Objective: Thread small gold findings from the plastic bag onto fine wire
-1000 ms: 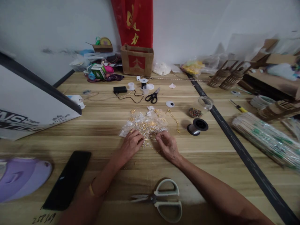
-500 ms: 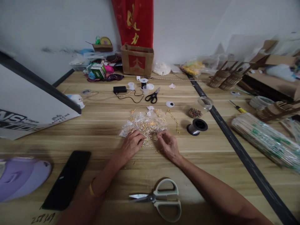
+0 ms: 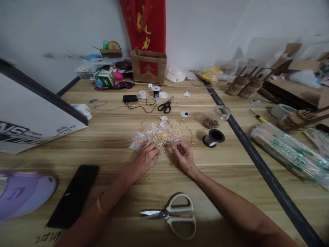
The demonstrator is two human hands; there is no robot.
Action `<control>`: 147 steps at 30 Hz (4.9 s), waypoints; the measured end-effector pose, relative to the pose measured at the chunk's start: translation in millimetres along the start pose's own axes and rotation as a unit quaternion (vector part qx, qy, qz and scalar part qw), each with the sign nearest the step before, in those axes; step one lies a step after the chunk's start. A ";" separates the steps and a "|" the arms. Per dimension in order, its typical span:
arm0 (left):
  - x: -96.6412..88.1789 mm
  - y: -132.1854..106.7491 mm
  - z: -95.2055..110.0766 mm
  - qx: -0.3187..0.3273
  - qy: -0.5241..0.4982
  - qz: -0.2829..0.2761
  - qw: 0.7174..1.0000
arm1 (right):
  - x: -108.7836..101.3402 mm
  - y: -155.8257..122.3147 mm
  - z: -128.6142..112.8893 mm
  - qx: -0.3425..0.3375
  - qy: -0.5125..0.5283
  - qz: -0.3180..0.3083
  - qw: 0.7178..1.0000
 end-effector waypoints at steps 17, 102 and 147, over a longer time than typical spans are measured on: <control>0.9 6.9 3.9 0.024 0.037 -0.038 0.998 | -0.4 0.9 -1.0 0.002 0.000 0.005 1.000; 17.7 7.7 -5.5 -0.074 -0.458 0.013 0.886 | 13.5 -9.5 -16.1 -0.194 -0.256 -0.128 0.938; 14.0 4.8 -16.8 -0.085 -0.590 -0.003 0.803 | 7.5 -6.2 -6.6 -0.108 -0.180 -0.056 0.976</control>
Point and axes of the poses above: each hand's wrist, its own y-axis towards the middle knuckle, its own x-axis out of the palm, z = x × y, the point moved 3 cm from there along y, towards the middle knuckle, and after that the axes turned 11 degrees about -z, right-handed, at the moved point
